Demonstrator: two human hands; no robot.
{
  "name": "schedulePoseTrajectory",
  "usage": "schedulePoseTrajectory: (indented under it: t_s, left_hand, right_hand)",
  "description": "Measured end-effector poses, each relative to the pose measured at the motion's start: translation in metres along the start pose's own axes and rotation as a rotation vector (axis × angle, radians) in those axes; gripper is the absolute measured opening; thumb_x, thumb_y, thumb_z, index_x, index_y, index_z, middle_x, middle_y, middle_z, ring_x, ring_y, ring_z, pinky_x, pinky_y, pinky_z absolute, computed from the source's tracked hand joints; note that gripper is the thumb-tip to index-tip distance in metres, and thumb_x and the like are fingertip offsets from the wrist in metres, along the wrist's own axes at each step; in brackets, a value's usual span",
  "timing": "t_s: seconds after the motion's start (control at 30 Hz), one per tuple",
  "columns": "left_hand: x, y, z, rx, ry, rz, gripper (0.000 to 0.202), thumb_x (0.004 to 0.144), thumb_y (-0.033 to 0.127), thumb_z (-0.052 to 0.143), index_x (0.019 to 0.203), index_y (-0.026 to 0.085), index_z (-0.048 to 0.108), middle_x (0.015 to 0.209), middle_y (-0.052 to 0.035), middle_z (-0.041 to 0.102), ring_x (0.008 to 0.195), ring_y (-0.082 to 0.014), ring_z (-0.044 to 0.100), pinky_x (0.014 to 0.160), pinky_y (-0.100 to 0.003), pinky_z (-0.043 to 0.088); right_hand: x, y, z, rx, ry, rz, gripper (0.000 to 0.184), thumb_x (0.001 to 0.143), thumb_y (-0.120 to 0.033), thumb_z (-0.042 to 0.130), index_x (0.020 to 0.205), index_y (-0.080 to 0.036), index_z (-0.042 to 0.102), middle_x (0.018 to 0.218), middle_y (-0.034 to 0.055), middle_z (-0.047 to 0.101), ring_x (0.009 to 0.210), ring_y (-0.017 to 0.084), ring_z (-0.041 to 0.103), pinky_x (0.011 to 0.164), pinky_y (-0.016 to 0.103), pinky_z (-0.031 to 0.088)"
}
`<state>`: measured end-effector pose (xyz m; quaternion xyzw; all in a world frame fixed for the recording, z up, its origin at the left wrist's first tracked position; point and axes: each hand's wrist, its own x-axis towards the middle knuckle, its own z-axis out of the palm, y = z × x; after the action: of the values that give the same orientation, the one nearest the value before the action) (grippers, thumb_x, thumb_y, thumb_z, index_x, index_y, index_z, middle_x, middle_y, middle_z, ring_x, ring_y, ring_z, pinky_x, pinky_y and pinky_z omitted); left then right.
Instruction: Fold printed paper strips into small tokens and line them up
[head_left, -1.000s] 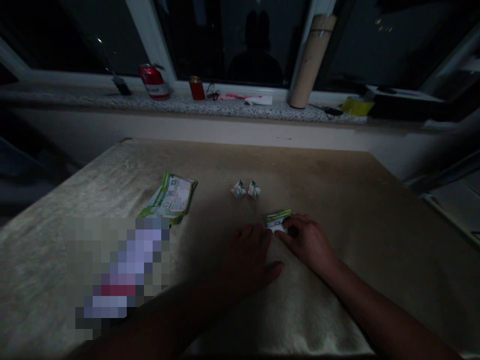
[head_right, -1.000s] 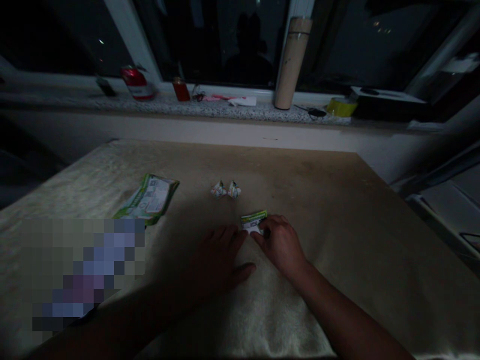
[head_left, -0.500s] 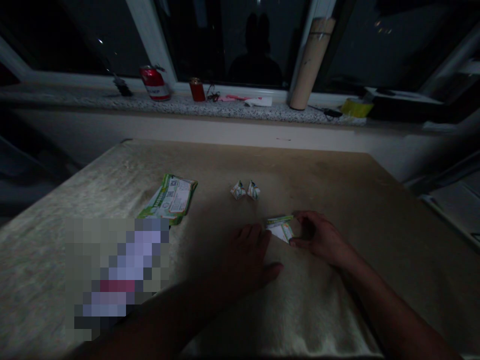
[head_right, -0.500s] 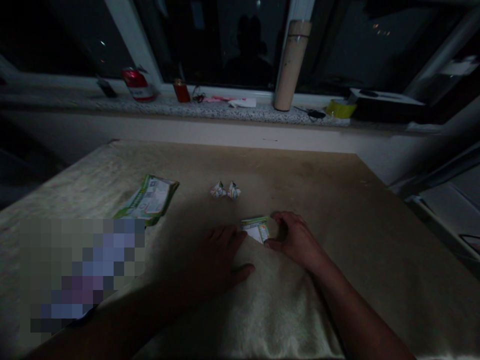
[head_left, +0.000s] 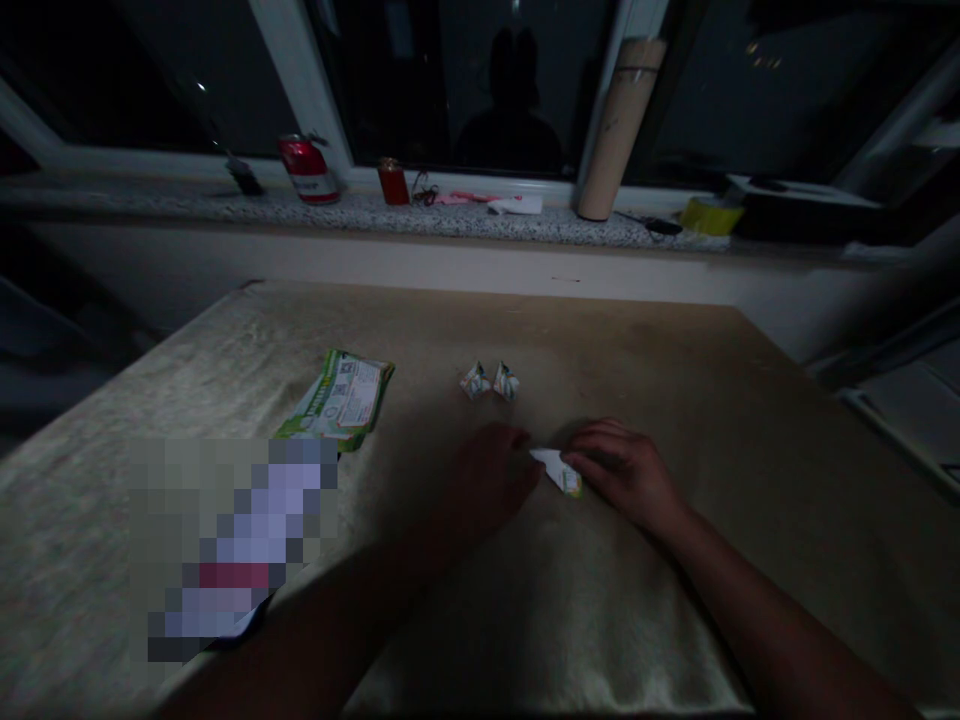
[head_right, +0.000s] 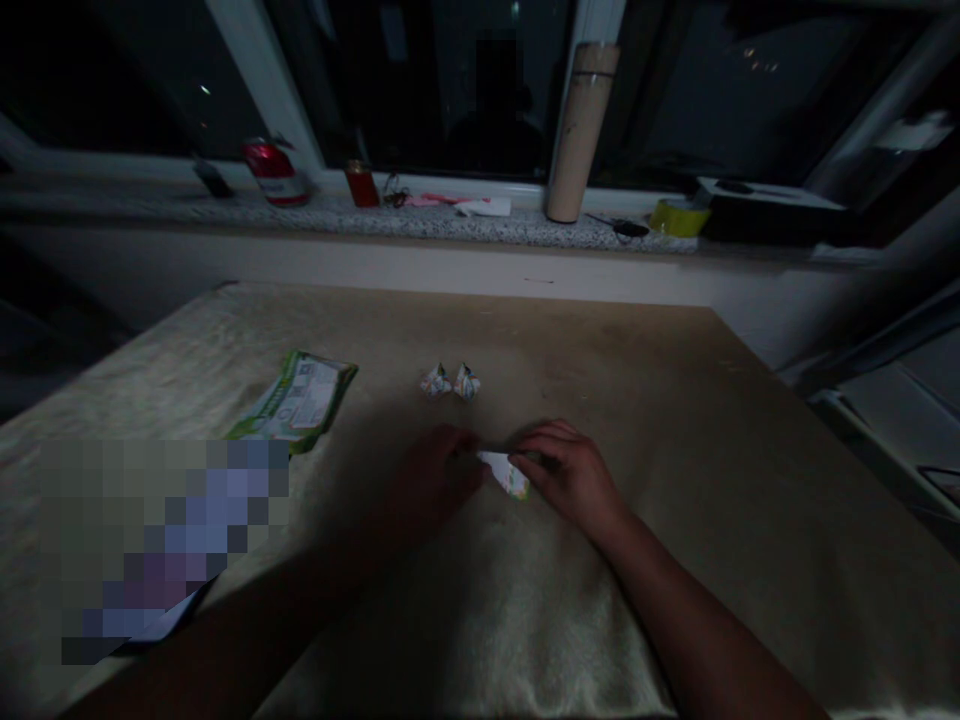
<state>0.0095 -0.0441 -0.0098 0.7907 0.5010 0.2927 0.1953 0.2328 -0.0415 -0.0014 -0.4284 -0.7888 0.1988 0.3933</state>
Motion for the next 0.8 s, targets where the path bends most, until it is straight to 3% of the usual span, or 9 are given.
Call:
schedulePoseTrajectory:
  t_s: [0.13,0.3,0.43,0.63,0.8]
  left_hand:
    - [0.003,0.003,-0.005,-0.166,-0.045,-0.040,0.017,0.086,0.020,0.062,0.102,0.019,0.066,0.100,-0.0045,0.069,0.093,-0.0193,0.065,0.087,-0.033,0.050]
    - [0.002,0.005,-0.007,-0.236,-0.043,-0.055,0.012,0.090,0.026,0.060,0.094,0.019,0.069,0.090,-0.0023,0.070,0.084,-0.0166,0.065,0.081,-0.030,0.050]
    - [0.002,0.002,-0.009,-0.128,0.018,0.124,0.012,0.092,0.021,0.057,0.094,0.018,0.068,0.090,-0.0031,0.069,0.086,-0.0167,0.064,0.080,-0.029,0.050]
    - [0.005,0.001,-0.014,0.120,0.244,0.510,0.012,0.094,0.019,0.056,0.092,0.017,0.067,0.090,-0.0060,0.069,0.087,-0.0187,0.060,0.080,-0.033,0.048]
    - [0.005,-0.001,-0.018,0.270,0.210,0.598,0.014,0.096,0.016,0.052,0.095,0.016,0.066,0.090,-0.0069,0.068,0.085,-0.0192,0.059,0.079,-0.034,0.047]
  right_hand:
    - [-0.002,-0.008,0.000,0.014,0.013,-0.146,0.007,0.089,-0.020,0.069,0.095,-0.022,0.072,0.088,0.0055,0.073,0.086,0.021,0.066,0.078,0.036,0.052]
    - [-0.004,-0.008,0.002,0.031,0.060,-0.093,0.005,0.088,-0.021,0.071,0.092,-0.022,0.071,0.086,0.0050,0.072,0.082,0.019,0.066,0.074,0.034,0.053]
    - [-0.004,-0.009,0.001,0.025,0.034,-0.152,0.007,0.088,-0.020,0.069,0.095,-0.022,0.071,0.086,0.0055,0.072,0.081,0.020,0.065,0.072,0.034,0.052]
    - [-0.005,-0.012,-0.001,-0.085,0.089,-0.234,0.012,0.088,-0.019,0.069,0.100,-0.021,0.071,0.092,0.0075,0.070,0.085,0.022,0.063,0.074,0.036,0.051]
    - [-0.010,-0.010,-0.001,-0.311,0.070,-0.372,0.018,0.089,-0.013,0.064,0.105,-0.019,0.069,0.095,0.0088,0.070,0.090,0.024,0.060,0.084,0.043,0.050]
